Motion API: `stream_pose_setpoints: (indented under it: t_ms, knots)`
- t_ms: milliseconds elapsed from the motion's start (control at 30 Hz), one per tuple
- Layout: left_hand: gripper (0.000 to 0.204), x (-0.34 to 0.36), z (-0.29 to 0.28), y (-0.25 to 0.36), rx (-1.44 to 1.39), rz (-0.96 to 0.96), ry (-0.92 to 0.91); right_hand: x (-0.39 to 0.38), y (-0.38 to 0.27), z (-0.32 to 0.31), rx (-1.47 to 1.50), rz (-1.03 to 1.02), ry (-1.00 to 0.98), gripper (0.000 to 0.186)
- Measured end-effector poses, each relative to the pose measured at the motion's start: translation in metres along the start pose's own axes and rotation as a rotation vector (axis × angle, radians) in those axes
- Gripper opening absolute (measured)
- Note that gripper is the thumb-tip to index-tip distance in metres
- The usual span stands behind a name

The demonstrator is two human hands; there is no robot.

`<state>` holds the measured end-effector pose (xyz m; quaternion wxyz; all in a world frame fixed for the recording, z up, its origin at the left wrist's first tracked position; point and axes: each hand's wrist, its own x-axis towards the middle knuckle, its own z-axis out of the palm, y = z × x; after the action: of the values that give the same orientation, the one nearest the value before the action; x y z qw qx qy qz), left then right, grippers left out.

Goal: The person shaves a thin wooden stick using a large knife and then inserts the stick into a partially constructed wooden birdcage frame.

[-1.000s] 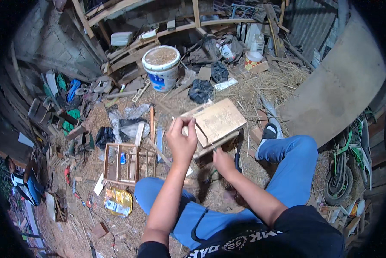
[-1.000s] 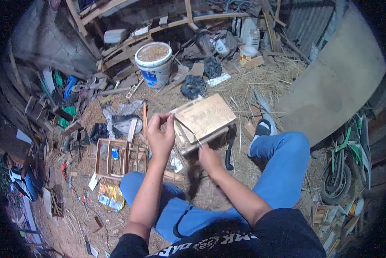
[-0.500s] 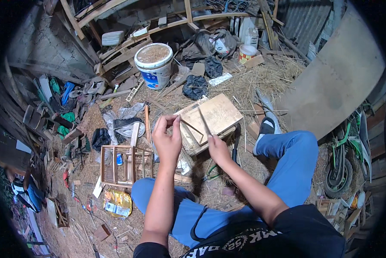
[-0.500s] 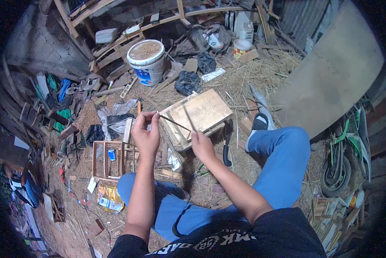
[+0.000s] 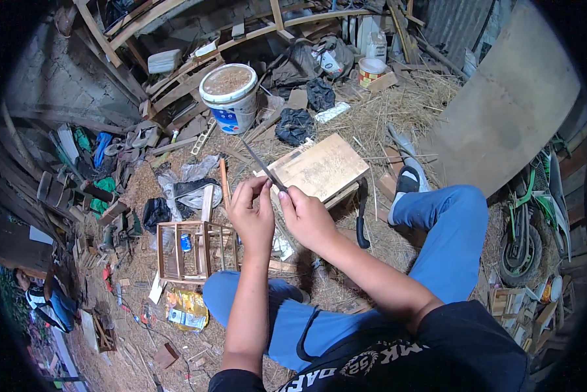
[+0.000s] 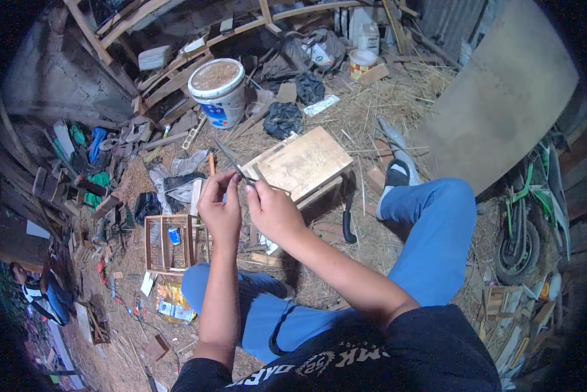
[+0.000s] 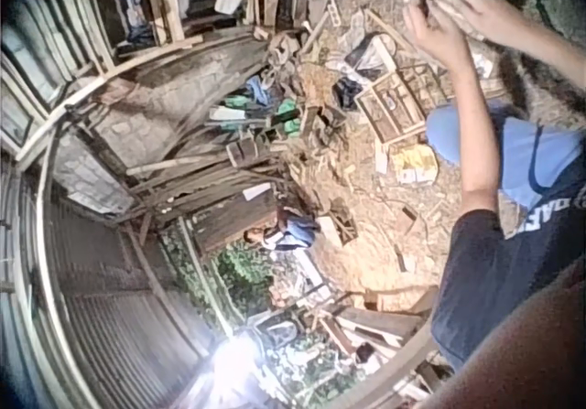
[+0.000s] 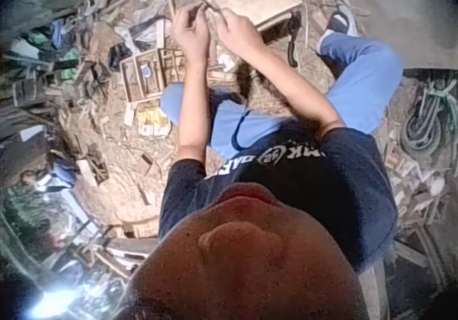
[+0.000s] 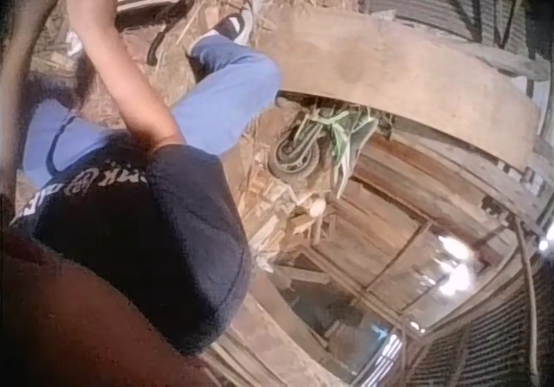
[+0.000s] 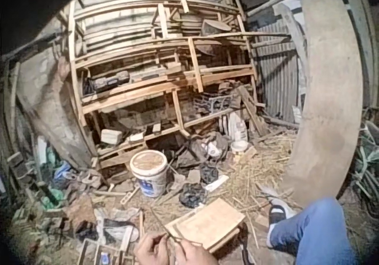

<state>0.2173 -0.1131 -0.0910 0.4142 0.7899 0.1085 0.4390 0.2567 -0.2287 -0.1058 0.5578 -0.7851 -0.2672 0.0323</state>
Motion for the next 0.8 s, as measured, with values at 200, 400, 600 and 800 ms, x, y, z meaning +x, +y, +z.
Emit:
stream_pose_setpoints:
  t_ms: [200, 400, 600, 800]
  knots:
    - [0.010, -0.008, 0.003, 0.005, 0.058, 0.031, 0.050, -0.004, 0.002, 0.004, -0.182, -0.012, -0.029, 0.032]
    - [0.008, -0.017, 0.004, -0.009, 0.048, -0.012, 0.060, -0.008, -0.001, 0.001, -0.271, 0.031, -0.082, 0.032]
    - [0.007, -0.024, 0.008, -0.005, -0.011, -0.085, 0.086, -0.012, -0.002, -0.002, -0.348, 0.008, -0.087, 0.031]
    - [0.008, -0.028, 0.005, -0.008, 0.068, -0.074, 0.056, -0.022, 0.009, 0.002, -0.369, 0.000, -0.067, 0.031]
